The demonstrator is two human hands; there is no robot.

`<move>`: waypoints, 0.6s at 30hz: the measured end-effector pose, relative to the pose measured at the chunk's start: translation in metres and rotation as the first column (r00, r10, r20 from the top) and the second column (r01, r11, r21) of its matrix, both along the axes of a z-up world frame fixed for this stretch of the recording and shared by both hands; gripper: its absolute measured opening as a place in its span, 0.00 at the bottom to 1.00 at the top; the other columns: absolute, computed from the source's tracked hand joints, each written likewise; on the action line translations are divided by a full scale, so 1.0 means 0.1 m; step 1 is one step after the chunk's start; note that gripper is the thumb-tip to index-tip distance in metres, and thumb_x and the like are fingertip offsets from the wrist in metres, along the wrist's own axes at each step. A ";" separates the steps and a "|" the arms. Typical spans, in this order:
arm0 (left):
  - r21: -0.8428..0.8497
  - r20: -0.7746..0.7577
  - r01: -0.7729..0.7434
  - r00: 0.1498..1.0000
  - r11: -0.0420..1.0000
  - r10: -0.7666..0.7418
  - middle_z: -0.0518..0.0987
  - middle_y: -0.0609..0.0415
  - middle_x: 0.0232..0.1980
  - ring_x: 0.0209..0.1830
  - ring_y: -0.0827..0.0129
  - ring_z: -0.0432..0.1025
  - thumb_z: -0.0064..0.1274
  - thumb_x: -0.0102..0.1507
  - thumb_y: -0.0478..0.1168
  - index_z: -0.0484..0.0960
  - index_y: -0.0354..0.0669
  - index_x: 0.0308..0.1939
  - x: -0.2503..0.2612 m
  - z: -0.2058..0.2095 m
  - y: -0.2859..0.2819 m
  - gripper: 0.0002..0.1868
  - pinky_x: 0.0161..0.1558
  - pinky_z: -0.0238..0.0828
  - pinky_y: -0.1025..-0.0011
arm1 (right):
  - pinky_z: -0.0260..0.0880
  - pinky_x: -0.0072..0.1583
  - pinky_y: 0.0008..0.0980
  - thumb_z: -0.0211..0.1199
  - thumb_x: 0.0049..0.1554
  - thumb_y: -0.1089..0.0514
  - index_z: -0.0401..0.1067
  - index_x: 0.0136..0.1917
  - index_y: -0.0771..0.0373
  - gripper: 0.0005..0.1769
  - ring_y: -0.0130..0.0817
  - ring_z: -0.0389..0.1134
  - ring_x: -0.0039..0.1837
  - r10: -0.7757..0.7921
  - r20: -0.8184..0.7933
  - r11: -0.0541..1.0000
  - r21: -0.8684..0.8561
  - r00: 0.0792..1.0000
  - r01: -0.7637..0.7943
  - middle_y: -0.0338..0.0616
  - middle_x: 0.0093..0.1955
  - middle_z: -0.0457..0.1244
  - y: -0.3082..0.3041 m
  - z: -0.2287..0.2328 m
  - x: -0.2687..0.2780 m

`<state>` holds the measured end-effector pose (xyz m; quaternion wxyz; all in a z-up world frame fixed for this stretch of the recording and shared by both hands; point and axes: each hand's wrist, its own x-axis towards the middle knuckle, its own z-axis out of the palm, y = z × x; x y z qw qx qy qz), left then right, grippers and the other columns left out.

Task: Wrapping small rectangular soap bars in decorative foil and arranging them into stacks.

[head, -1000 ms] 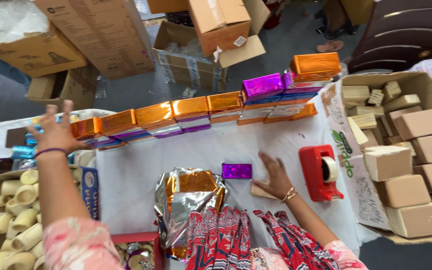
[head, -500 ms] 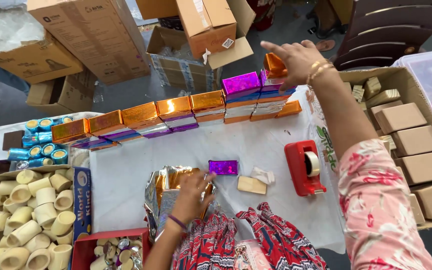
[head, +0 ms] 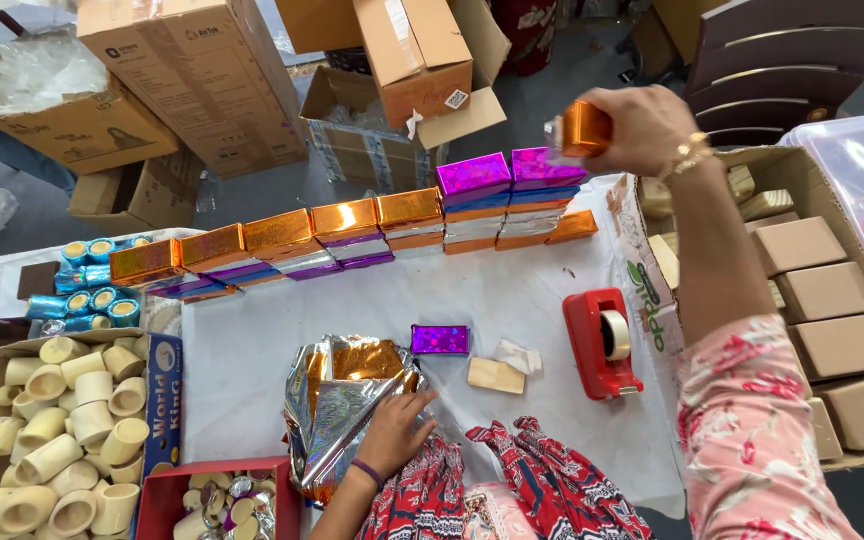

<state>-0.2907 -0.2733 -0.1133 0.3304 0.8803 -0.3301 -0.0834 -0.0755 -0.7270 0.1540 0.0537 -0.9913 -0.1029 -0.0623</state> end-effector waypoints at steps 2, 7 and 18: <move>-0.036 -0.026 -0.007 1.000 0.999 0.006 0.82 0.49 0.51 0.51 0.53 0.74 0.61 0.60 0.43 0.77 0.46 0.61 -0.05 0.02 -0.01 0.25 0.55 0.68 0.58 | 0.72 0.55 0.45 0.80 0.38 0.43 0.73 0.63 0.53 0.40 0.46 0.74 0.49 -0.117 -0.105 0.993 -0.018 0.988 0.116 0.47 0.48 0.71 -0.18 -0.03 -0.15; -0.022 -0.109 -0.020 0.994 1.000 0.018 0.83 0.50 0.45 0.46 0.56 0.76 0.62 0.61 0.44 0.79 0.48 0.61 -0.24 -0.09 0.02 0.24 0.51 0.70 0.59 | 0.72 0.55 0.46 0.82 0.38 0.44 0.74 0.55 0.58 0.36 0.49 0.72 0.52 -0.134 -0.155 0.989 -0.076 0.979 0.123 0.49 0.48 0.71 -0.61 -0.56 -0.33; -0.173 -0.086 -0.115 0.991 0.978 0.101 0.84 0.48 0.52 0.49 0.56 0.78 0.61 0.62 0.43 0.80 0.43 0.59 -0.32 -0.18 0.07 0.22 0.52 0.73 0.60 | 0.71 0.56 0.46 0.82 0.37 0.49 0.74 0.53 0.59 0.33 0.49 0.72 0.52 -0.187 -0.220 0.964 0.144 0.957 0.222 0.49 0.47 0.70 -0.75 -1.22 -0.22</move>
